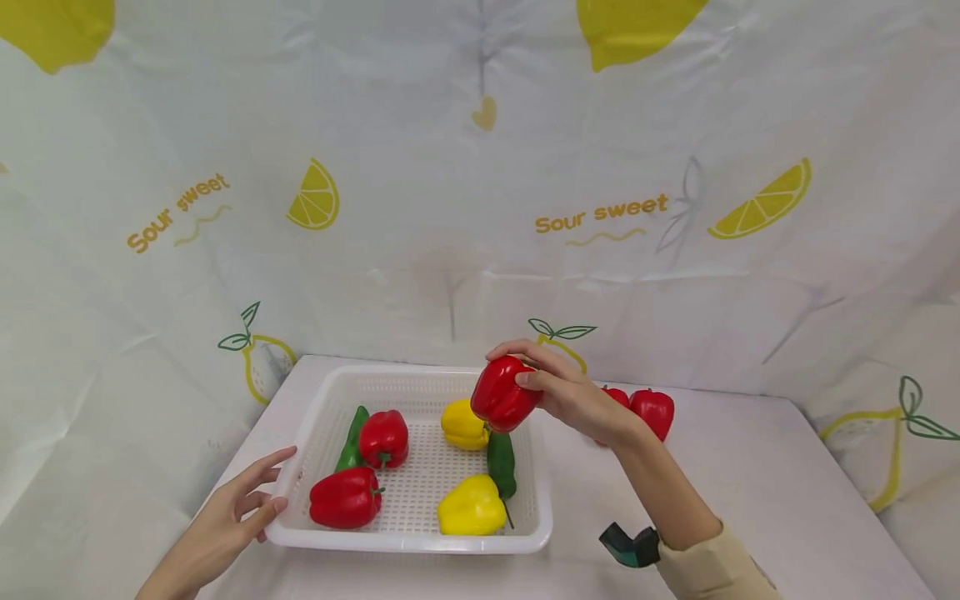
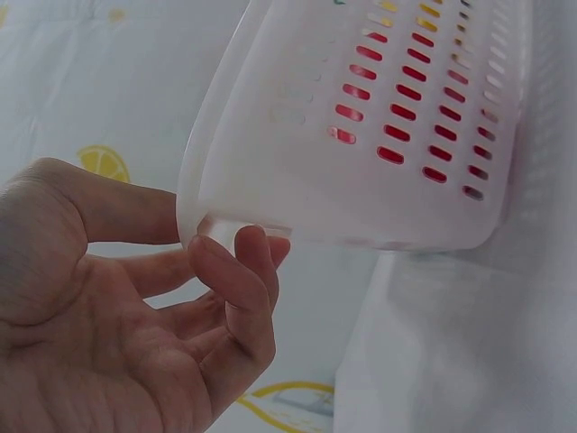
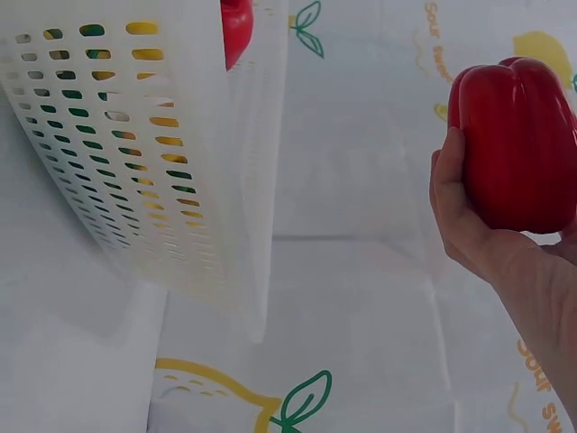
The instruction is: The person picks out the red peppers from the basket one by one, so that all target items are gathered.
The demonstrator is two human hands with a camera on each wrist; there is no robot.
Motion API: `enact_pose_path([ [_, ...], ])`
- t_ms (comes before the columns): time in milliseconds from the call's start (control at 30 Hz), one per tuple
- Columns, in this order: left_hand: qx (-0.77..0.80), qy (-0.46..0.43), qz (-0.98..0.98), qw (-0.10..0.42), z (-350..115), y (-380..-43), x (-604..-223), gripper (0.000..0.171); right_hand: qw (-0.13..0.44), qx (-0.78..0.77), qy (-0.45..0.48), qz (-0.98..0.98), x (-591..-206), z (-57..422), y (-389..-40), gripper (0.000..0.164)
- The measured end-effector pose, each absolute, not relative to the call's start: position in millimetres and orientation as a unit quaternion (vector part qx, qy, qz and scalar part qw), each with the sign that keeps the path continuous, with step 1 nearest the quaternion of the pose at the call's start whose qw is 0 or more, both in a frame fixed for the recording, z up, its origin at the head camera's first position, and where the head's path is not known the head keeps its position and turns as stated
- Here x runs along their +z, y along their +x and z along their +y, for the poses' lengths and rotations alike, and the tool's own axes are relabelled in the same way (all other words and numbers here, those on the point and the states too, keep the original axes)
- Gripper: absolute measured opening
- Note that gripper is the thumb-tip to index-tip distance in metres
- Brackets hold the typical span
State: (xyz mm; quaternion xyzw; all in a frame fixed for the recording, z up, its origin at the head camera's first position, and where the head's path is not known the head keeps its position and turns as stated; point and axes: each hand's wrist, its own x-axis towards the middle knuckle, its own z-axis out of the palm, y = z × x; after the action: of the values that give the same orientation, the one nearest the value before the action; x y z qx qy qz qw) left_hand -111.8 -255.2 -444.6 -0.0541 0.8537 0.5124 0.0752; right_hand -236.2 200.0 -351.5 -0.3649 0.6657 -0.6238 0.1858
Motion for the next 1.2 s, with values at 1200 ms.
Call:
enact_pose_path([
  [1200, 0.504, -0.051, 0.86, 0.067, -254.5, -110.5, -447.2, 0.077, 0.062, -0.514, -0.366, 0.773, -354.8, 209.2, -225.5, 0.08],
])
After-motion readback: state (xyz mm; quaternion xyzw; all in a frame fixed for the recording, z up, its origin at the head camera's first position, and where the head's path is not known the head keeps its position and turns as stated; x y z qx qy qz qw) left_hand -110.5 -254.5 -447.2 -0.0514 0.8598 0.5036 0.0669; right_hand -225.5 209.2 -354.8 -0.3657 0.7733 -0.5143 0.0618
